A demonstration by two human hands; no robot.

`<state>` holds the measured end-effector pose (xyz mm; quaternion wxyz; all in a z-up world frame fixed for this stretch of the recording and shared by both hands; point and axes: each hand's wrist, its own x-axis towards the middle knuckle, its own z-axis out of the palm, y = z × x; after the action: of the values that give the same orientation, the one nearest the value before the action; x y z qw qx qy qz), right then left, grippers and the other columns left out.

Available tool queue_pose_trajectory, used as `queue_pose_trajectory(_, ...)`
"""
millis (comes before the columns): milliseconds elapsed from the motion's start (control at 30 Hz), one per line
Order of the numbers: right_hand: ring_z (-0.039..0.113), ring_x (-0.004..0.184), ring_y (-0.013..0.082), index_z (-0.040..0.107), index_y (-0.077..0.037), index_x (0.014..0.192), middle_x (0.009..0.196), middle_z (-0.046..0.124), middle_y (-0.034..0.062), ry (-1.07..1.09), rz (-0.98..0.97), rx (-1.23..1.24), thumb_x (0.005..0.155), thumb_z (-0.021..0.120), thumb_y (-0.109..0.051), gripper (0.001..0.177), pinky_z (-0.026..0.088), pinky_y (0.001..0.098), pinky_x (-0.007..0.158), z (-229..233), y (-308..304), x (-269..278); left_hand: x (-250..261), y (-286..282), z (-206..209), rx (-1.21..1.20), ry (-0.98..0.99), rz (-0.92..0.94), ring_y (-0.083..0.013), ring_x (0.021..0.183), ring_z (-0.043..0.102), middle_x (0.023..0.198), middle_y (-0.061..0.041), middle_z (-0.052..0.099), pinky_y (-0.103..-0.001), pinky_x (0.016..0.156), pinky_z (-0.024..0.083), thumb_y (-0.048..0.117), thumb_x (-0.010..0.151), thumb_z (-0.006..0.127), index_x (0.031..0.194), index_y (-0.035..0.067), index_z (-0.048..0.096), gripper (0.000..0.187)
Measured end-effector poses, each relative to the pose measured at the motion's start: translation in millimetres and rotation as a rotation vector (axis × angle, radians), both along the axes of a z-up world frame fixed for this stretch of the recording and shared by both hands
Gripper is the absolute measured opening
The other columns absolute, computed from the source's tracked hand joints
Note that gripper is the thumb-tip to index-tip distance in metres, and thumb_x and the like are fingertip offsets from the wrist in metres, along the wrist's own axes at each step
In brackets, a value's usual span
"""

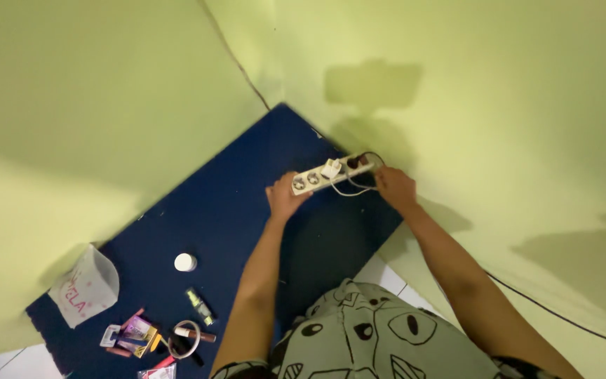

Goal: The recorder is organizing various small items, including lighters and pens, into a small white pouch on a table.

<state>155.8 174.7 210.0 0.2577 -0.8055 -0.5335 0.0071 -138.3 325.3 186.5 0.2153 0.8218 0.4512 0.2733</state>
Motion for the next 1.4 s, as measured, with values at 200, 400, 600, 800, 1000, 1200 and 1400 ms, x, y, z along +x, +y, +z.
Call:
queue_pose_trajectory(200, 0.066, 0.106, 0.0305, 0.071, -0.019, 0.106, 0.116, 0.072, 0.0031, -0.101, 0.196, 0.014, 0.089, 0.063, -0.017, 0.019, 0.055, 0.0463, 0.081, -0.7, 36.5, -20.0, 4.0, 3.9, -47.1, -0.096, -0.018, -0.009, -0.0276, 0.113, 0.065, 0.117, -0.004, 0.073, -0.047, 0.091, 0.037, 0.048, 0.066, 0.091, 0.127, 0.019, 0.066, 0.072)
queue_pose_trajectory(400, 0.051, 0.134, 0.0272, 0.056, -0.015, 0.139, 0.144, 0.057, 0.0084, -0.416, 0.365, -0.194, 0.081, 0.065, -0.012, 0.058, 0.043, 0.0518, 0.101, -45.2, 67.0, -3.7, 10.3, 20.7, -74.8, -0.189, 0.027, -0.027, -0.0284, 0.12, 0.061, 0.122, -0.002, 0.072, -0.049, 0.096, 0.035, 0.047, 0.063, 0.091, 0.128, 0.024, 0.065, 0.074)
queue_pose_trajectory(600, 0.049, 0.137, 0.0299, 0.048, -0.011, 0.147, 0.148, 0.052, 0.0125, -0.451, 0.382, -0.381, 0.084, 0.065, -0.018, 0.065, 0.046, 0.0489, 0.101, -55.9, 81.0, 0.4, 17.7, 30.1, -50.5, 0.013, 0.336, 0.108, -0.0322, 0.126, 0.053, 0.135, -0.006, 0.062, -0.056, 0.099, 0.036, 0.04, 0.065, 0.087, 0.137, 0.033, 0.061, 0.077)
queue_pose_trajectory(800, 0.055, 0.132, 0.0326, 0.045, -0.016, 0.15, 0.143, 0.056, 0.0135, -0.264, 0.322, -0.44, 0.088, 0.063, -0.018, 0.065, 0.05, 0.0505, 0.1, -75.8, 96.1, 8.9, 36.1, 45.1, -66.3, -0.142, 0.264, 0.22, -0.032, 0.13, 0.052, 0.136, -0.009, 0.063, -0.062, 0.104, 0.038, 0.047, 0.087, 0.071, 0.158, 0.023, 0.034, 0.084)
queue_pose_trajectory(1000, 0.063, 0.118, 0.0359, 0.046, -0.023, 0.151, 0.129, 0.064, 0.0152, -0.257, 0.266, -0.566, 0.083, 0.074, -0.028, 0.074, 0.055, 0.051, 0.092, -77.8, 108.0, 14.1, -4.2, 22.1, -78.9, -0.301, 0.017, 0.271, -0.0355, 0.133, 0.051, 0.138, -0.008, 0.064, -0.056, 0.106, 0.04, 0.047, 0.09, 0.068, 0.159, 0.016, 0.031, 0.084)
queue_pose_trajectory(1200, 0.071, 0.101, 0.0362, 0.058, -0.022, 0.137, 0.111, 0.073, 0.0152, -0.255, 0.335, -0.419, 0.074, 0.08, -0.04, 0.07, 0.057, 0.051, 0.083, -65.8, 117.2, 27.5, -60.6, -28.6, -94.2, -0.369, 0.029, 0.395, -0.0364, 0.129, 0.056, 0.137, -0.009, 0.065, -0.053, 0.106, 0.044, 0.05, 0.091, 0.067, 0.158, 0.017, 0.034, 0.082)
queue_pose_trajectory(1400, 0.071, 0.098, 0.0361, 0.061, -0.016, 0.119, 0.105, 0.073, 0.0143, -0.248, 0.314, -0.487, 0.063, 0.088, -0.043, 0.069, 0.057, 0.0506, 0.08, -22.4, 134.6, 17.7, -67.3, -52.3, -85.1, -0.476, 0.104, 0.435, -0.0353, 0.133, 0.054, 0.142, -0.008, 0.062, -0.051, 0.11, 0.042, 0.05, 0.088, 0.067, 0.158, 0.018, 0.035, 0.084)
